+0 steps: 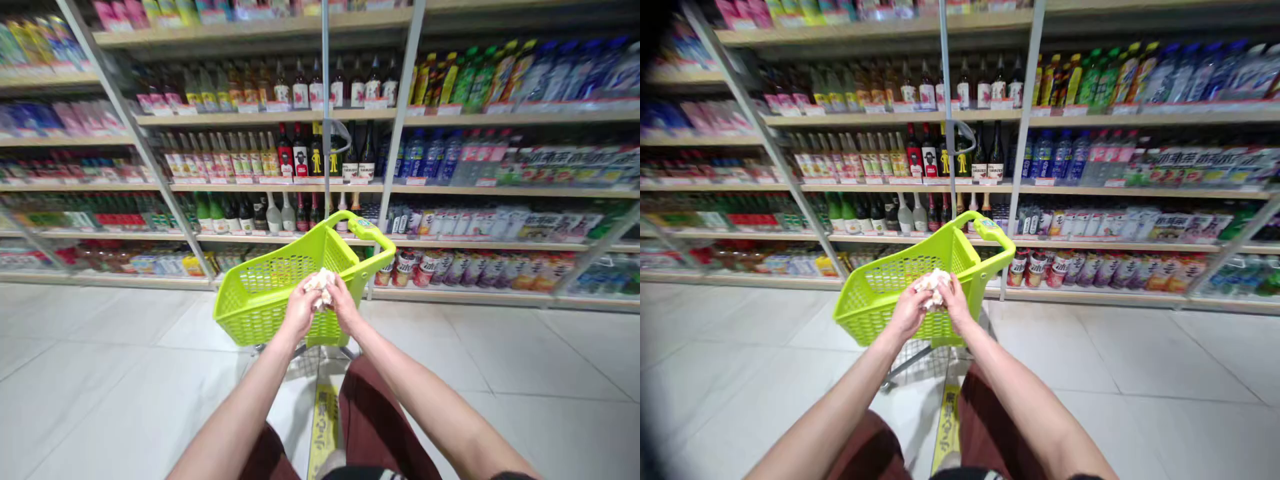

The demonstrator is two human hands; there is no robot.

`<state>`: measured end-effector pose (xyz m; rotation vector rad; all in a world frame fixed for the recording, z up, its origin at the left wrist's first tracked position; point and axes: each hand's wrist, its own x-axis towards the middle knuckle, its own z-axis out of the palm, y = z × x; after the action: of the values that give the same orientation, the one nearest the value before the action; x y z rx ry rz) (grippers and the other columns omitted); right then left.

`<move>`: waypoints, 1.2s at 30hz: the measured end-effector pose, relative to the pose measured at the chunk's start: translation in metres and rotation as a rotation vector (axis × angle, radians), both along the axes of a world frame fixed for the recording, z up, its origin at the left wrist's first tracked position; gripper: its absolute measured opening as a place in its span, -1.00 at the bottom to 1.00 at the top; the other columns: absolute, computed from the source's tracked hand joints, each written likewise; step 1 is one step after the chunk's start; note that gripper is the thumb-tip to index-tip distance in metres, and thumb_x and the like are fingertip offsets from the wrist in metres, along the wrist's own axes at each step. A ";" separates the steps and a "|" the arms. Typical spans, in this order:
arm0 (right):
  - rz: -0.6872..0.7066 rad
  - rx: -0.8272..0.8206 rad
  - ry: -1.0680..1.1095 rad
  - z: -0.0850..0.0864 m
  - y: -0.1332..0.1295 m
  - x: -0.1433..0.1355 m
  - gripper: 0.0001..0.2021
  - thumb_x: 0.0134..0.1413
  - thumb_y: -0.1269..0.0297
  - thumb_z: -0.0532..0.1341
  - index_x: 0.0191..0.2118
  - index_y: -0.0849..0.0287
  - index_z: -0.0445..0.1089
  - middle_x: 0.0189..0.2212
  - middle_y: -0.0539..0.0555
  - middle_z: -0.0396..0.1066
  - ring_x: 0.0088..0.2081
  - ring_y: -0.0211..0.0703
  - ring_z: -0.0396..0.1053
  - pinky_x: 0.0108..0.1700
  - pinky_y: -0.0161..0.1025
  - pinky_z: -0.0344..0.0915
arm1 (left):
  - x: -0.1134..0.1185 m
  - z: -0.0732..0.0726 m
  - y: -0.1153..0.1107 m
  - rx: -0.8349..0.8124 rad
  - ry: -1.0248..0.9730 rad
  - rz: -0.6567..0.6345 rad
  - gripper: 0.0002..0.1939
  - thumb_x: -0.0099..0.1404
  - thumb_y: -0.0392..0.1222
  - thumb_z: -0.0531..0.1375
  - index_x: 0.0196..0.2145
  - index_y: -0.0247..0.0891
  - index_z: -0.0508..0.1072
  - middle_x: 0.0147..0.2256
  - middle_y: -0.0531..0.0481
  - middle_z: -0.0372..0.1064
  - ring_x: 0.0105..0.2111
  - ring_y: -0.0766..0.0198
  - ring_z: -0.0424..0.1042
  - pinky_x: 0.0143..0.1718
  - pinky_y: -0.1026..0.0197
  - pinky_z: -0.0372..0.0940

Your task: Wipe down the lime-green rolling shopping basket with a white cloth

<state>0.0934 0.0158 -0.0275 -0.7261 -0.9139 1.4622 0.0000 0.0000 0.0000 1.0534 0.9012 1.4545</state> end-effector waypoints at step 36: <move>-0.614 1.270 -1.460 -0.046 0.051 0.106 -0.65 0.19 0.45 -0.10 0.03 0.15 0.25 0.04 0.13 0.23 0.21 -0.16 -0.13 0.15 -0.02 0.05 | -0.023 -0.067 0.016 0.349 1.851 0.272 -0.33 0.05 -0.32 -0.02 0.16 -0.39 -0.02 0.22 -0.18 -0.19 0.21 0.07 -0.21 0.14 -0.20 -0.20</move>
<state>0.1989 0.0671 -0.0736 -0.8465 -2.0840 -0.5577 -0.0232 0.0163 -0.0668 2.6565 2.0698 0.4208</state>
